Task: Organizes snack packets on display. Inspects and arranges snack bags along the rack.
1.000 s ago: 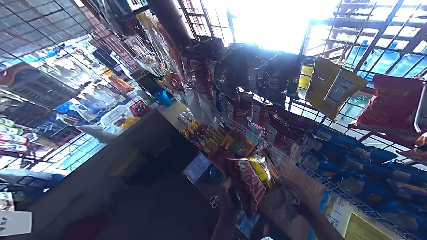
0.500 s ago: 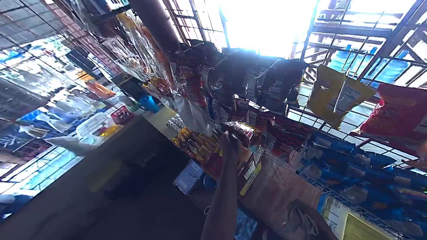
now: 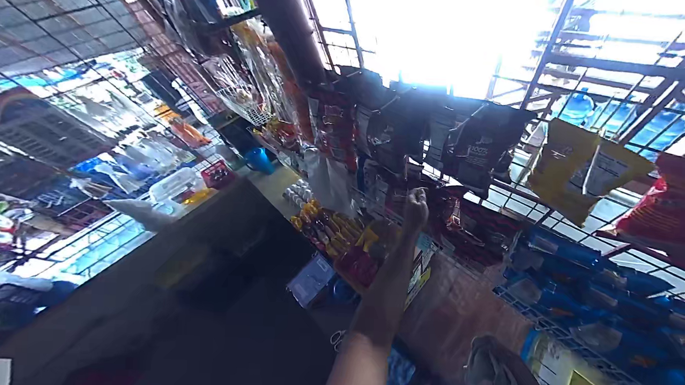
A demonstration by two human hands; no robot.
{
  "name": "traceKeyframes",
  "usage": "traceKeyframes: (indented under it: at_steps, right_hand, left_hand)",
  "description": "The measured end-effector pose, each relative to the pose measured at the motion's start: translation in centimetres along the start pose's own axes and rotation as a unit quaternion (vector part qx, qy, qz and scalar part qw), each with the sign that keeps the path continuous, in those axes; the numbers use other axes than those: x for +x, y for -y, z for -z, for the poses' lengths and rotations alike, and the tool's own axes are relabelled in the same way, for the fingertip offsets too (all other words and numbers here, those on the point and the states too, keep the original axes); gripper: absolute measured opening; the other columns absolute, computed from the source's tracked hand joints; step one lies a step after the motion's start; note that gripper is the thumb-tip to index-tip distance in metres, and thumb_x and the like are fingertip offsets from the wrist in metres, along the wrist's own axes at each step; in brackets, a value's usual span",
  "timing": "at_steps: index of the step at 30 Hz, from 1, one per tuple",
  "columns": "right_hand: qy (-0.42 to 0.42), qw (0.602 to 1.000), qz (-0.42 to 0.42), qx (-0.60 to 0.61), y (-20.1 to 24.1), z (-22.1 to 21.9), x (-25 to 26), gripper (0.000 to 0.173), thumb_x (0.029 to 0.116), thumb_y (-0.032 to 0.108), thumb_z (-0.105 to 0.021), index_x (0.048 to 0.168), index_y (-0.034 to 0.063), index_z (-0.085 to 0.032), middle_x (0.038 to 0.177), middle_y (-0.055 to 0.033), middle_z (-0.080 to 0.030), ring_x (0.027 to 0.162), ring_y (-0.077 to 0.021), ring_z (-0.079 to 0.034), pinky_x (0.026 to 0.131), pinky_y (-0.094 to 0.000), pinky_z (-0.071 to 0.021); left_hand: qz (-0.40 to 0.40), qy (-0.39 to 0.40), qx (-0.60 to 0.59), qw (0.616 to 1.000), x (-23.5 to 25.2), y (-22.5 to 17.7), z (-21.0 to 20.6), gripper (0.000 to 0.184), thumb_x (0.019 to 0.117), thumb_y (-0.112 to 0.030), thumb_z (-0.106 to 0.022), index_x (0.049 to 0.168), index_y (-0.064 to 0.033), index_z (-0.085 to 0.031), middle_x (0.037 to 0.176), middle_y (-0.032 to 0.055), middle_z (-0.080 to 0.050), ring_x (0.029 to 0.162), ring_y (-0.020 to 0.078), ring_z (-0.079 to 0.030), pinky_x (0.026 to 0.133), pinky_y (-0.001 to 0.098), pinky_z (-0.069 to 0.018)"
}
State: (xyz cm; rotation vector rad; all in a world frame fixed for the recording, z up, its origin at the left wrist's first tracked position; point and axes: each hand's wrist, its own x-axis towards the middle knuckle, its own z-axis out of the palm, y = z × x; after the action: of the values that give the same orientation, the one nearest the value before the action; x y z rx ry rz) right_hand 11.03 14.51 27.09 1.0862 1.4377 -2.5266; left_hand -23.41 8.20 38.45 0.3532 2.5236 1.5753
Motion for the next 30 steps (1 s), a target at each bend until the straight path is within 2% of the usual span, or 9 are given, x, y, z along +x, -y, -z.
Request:
traceKeyframes:
  at_steps: [3, 6, 12, 14, 19, 23, 26, 28, 30]
  right_hand:
    - [-0.021, 0.999, -0.027, -0.005, -0.4, 0.1, 1.1, 0.027, 0.1094, 0.019, -0.042, 0.119, -0.0017, -0.058, 0.089, -0.003, -0.068, 0.077, -0.0055, -0.067, 0.074, -0.0246, -0.0584]
    - [-0.032, 0.999, -0.03, -0.019, -0.8, -0.2, 1.5, 0.025, 0.1091, 0.017, -0.045, 0.117, -0.0035, -0.057, 0.087, -0.004, -0.067, 0.075, -0.0062, -0.066, 0.072, -0.0245, -0.0576]
    - [0.004, 0.963, 0.021, -0.27, 0.6, -1.6, 1.3, 0.039, 0.0985, 0.018, -0.063, 0.126, -0.0089, -0.06, 0.102, -0.016, -0.069, 0.09, -0.0165, -0.067, 0.087, -0.0373, -0.0557]
    - [0.059, 0.914, 0.084, -0.392, 2.5, -2.6, 1.0, 0.046, 0.094, 0.022, -0.069, 0.129, -0.0073, -0.063, 0.116, -0.0262, -0.069, 0.106, -0.0338, -0.068, 0.098, -0.0524, -0.0516]
    - [0.148, 0.846, 0.225, -0.461, 9.1, -7.5, 2.6, 0.058, 0.092, 0.018, -0.069, 0.146, 0.0028, -0.054, 0.137, -0.0217, -0.061, 0.119, -0.0318, -0.064, 0.104, -0.0477, -0.0502]
    - [0.04, 0.871, 0.194, -0.45, 14.3, -9.1, 6.1, 0.082, 0.0927, 0.024, -0.067, 0.161, 0.0057, -0.025, 0.138, -0.0237, -0.059, 0.118, -0.0361, -0.064, 0.102, -0.0562, -0.0498]
    - [-0.069, 0.895, 0.202, -0.392, 17.0, -7.1, 8.0, 0.083, 0.0953, 0.029, -0.065, 0.161, 0.0036, -0.022, 0.135, -0.0287, -0.059, 0.119, -0.0399, -0.063, 0.103, -0.0585, -0.0484]
    - [-0.043, 0.888, 0.172, -0.424, 18.5, -5.6, 7.6, 0.069, 0.0992, 0.034, -0.061, 0.156, 0.0038, -0.037, 0.135, -0.0264, -0.06, 0.121, -0.0389, -0.062, 0.105, -0.0584, -0.046]
    - [-0.022, 0.865, 0.171, -0.472, 19.8, -4.7, 6.2, 0.05, 0.1024, 0.046, -0.053, 0.128, 0.0054, -0.067, 0.112, -0.0191, -0.071, 0.104, -0.0329, -0.068, 0.094, -0.0576, -0.0501]
  left_hand:
    - [-0.081, -0.027, 0.057, 0.995, -0.7, 1.4, -0.4, 0.047, 0.1045, -0.022, -0.055, 0.144, 0.0026, -0.05, 0.145, 0.0282, -0.05, 0.135, 0.0399, -0.05, 0.113, 0.05, -0.0413]
    - [-0.099, 0.078, 0.052, 0.991, -0.4, 2.6, -1.8, 0.06, 0.1029, -0.027, -0.058, 0.153, 0.0015, -0.041, 0.161, 0.0303, -0.029, 0.149, 0.04, -0.034, 0.122, 0.0483, -0.0305]
    - [-0.082, -0.025, 0.168, 0.982, 2.4, 1.8, 2.5, 0.036, 0.1036, -0.008, -0.05, 0.135, 0.0049, -0.06, 0.137, 0.0264, -0.06, 0.131, 0.0393, -0.056, 0.112, 0.0497, -0.0425]
    - [-0.033, 0.031, 0.272, 0.961, 4.3, 1.3, 4.8, 0.04, 0.1039, -0.008, -0.048, 0.141, 0.0062, -0.053, 0.141, 0.028, -0.056, 0.131, 0.0411, -0.056, 0.111, 0.0531, -0.0428]
    - [-0.023, 0.155, 0.313, 0.937, 8.2, 2.1, 7.2, 0.04, 0.1004, -0.01, -0.059, 0.137, 0.0045, -0.057, 0.144, 0.0278, -0.053, 0.13, 0.0454, -0.054, 0.108, 0.0615, -0.0423]
    - [-0.123, 0.129, 0.256, 0.95, 8.0, 3.1, 9.0, 0.028, 0.0985, 0.0, -0.058, 0.125, 0.003, -0.068, 0.137, 0.0249, -0.06, 0.123, 0.0423, -0.059, 0.107, 0.0577, -0.045]
    - [-0.192, 0.102, 0.176, 0.96, 8.6, 5.3, 10.1, 0.02, 0.0989, -0.001, -0.059, 0.114, 0.0053, -0.071, 0.124, 0.0245, -0.066, 0.117, 0.0367, -0.063, 0.106, 0.0513, -0.0475]
    - [-0.189, 0.103, 0.189, 0.958, 8.7, 5.6, 10.1, 0.022, 0.1022, -0.005, -0.056, 0.116, 0.0051, -0.07, 0.126, 0.0245, -0.065, 0.118, 0.0367, -0.063, 0.106, 0.0513, -0.0469]
    - [-0.181, 0.066, 0.226, 0.955, 7.5, 4.8, 9.3, 0.027, 0.1035, -0.008, -0.055, 0.122, 0.0076, -0.067, 0.134, 0.0293, -0.06, 0.124, 0.0432, -0.06, 0.107, 0.0565, -0.0449]
